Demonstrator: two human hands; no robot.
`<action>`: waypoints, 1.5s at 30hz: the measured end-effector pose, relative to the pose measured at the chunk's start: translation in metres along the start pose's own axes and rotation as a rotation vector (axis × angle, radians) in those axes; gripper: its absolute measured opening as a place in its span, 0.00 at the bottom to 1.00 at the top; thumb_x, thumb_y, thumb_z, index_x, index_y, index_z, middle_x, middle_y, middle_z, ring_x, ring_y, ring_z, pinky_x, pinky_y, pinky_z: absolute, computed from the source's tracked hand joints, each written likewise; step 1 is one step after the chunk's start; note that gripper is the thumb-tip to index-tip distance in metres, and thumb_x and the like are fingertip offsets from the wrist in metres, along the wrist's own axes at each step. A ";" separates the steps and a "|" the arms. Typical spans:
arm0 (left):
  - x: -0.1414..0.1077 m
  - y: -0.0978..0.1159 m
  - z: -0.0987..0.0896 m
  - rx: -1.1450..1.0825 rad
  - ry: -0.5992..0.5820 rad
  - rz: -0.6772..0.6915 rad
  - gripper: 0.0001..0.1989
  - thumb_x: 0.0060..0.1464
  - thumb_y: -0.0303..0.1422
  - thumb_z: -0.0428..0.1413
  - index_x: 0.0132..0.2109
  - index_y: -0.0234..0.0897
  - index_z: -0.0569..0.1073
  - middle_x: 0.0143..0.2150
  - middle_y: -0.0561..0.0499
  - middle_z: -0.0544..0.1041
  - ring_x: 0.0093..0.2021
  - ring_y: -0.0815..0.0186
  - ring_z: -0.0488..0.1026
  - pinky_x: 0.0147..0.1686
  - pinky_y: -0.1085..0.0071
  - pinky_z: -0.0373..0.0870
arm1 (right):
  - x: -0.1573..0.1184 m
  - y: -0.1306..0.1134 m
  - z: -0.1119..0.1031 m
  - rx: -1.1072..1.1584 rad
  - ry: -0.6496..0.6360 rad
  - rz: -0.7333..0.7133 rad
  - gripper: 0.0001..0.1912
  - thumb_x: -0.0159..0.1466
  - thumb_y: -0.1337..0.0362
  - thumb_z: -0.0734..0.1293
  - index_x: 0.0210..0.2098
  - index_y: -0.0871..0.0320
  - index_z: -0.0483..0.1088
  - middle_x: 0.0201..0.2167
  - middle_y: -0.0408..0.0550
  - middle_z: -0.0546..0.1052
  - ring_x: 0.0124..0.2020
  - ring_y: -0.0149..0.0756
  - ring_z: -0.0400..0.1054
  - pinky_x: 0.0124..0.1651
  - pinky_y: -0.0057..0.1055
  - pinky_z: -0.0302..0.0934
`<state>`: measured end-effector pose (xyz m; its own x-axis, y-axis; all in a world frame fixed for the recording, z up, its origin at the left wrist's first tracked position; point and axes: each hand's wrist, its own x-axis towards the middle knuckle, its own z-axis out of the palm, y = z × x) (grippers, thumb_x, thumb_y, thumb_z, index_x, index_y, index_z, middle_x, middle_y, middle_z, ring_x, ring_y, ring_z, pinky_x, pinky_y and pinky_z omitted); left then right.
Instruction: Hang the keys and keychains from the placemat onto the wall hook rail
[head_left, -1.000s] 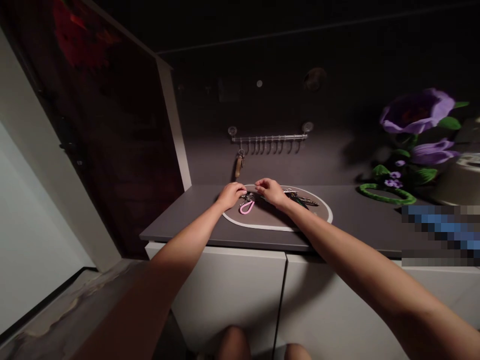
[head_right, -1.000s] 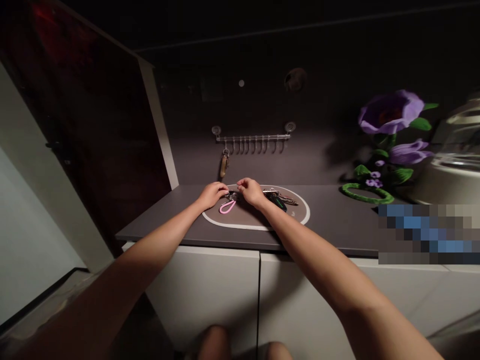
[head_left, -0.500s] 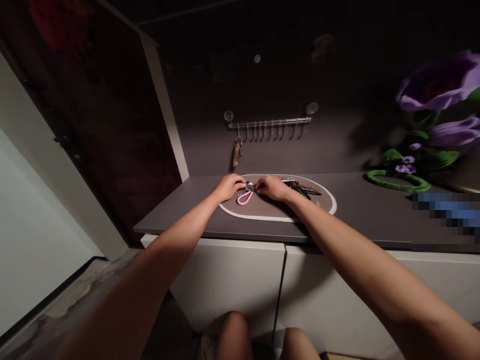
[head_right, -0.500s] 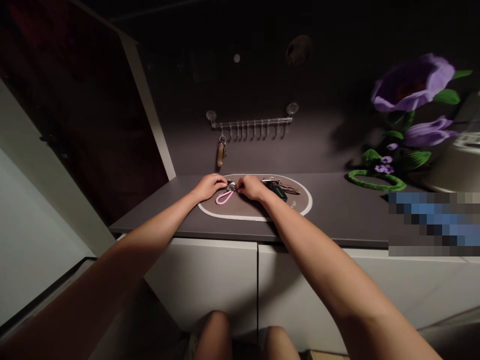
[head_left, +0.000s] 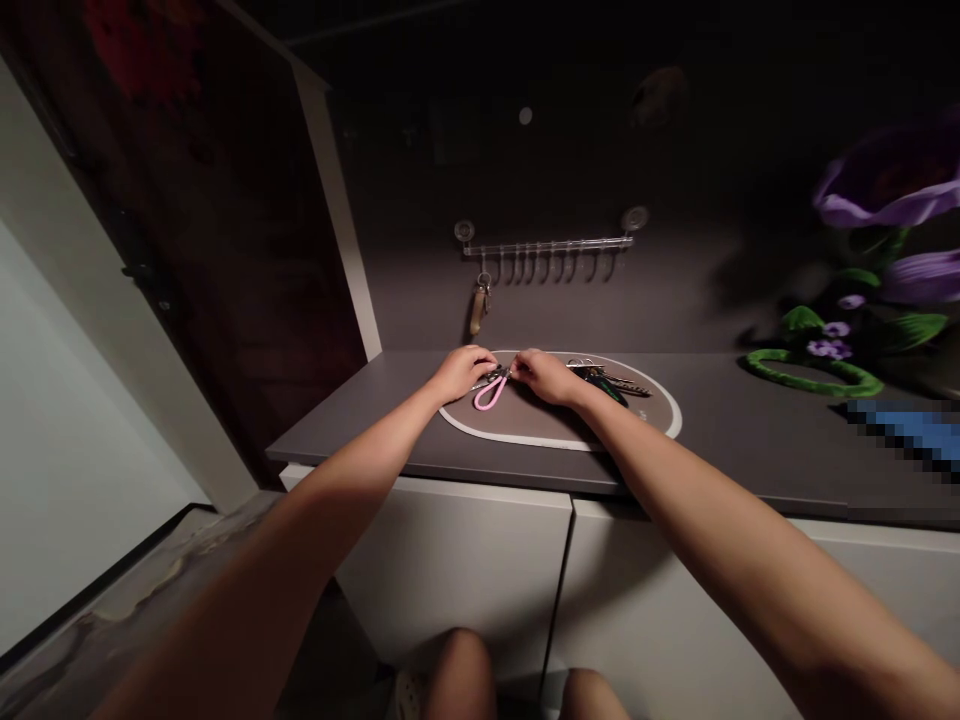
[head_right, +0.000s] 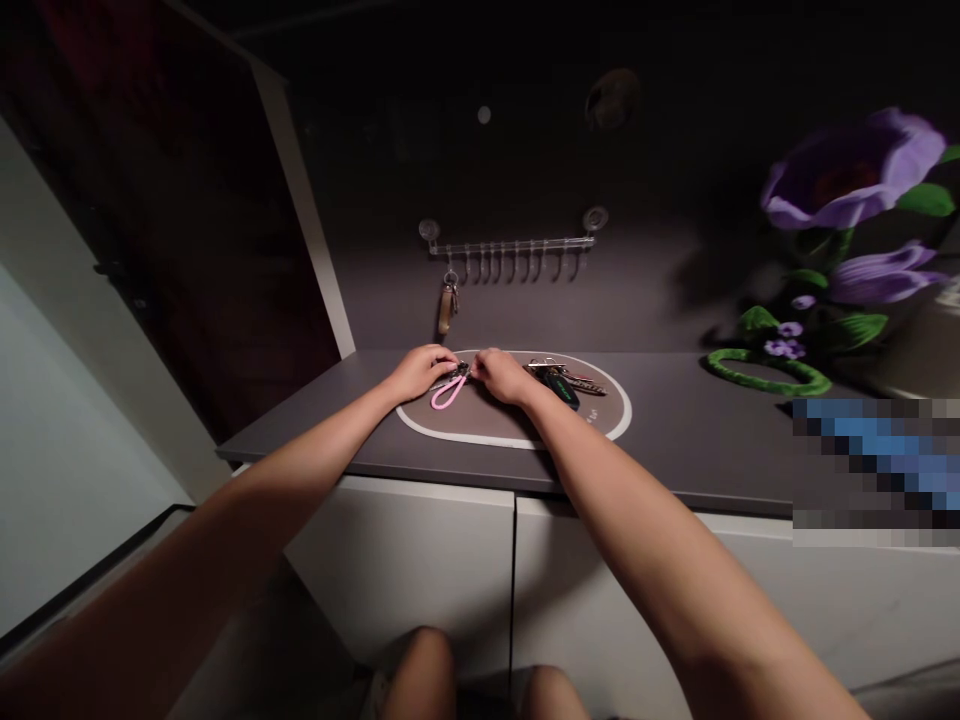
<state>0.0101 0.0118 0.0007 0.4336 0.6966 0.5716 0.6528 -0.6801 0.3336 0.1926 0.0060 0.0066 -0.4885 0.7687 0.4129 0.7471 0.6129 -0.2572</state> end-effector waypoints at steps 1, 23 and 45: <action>0.000 0.000 0.000 -0.010 0.010 0.001 0.09 0.53 0.30 0.49 0.35 0.34 0.74 0.36 0.49 0.76 0.37 0.67 0.70 0.40 0.71 0.63 | 0.001 0.000 0.000 0.017 0.021 0.004 0.06 0.58 0.70 0.60 0.30 0.62 0.69 0.31 0.50 0.74 0.30 0.29 0.63 0.35 0.23 0.53; 0.002 0.021 -0.003 -0.257 0.258 -0.002 0.13 0.49 0.35 0.54 0.42 0.33 0.71 0.36 0.49 0.74 0.35 0.69 0.69 0.36 0.74 0.65 | 0.006 -0.016 -0.012 0.051 0.387 -0.198 0.11 0.62 0.65 0.56 0.34 0.60 0.68 0.32 0.52 0.71 0.35 0.36 0.61 0.39 0.29 0.53; 0.004 0.027 -0.007 -0.799 0.175 -0.184 0.09 0.42 0.25 0.53 0.34 0.31 0.73 0.30 0.51 0.75 0.31 0.70 0.70 0.35 0.73 0.66 | 0.009 -0.024 -0.010 0.047 0.480 -0.237 0.12 0.63 0.65 0.54 0.33 0.60 0.67 0.31 0.51 0.70 0.35 0.36 0.60 0.40 0.30 0.53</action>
<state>0.0253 -0.0048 0.0171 0.2173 0.8115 0.5424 0.0384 -0.5623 0.8260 0.1750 -0.0041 0.0252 -0.3723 0.4451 0.8144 0.6151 0.7755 -0.1426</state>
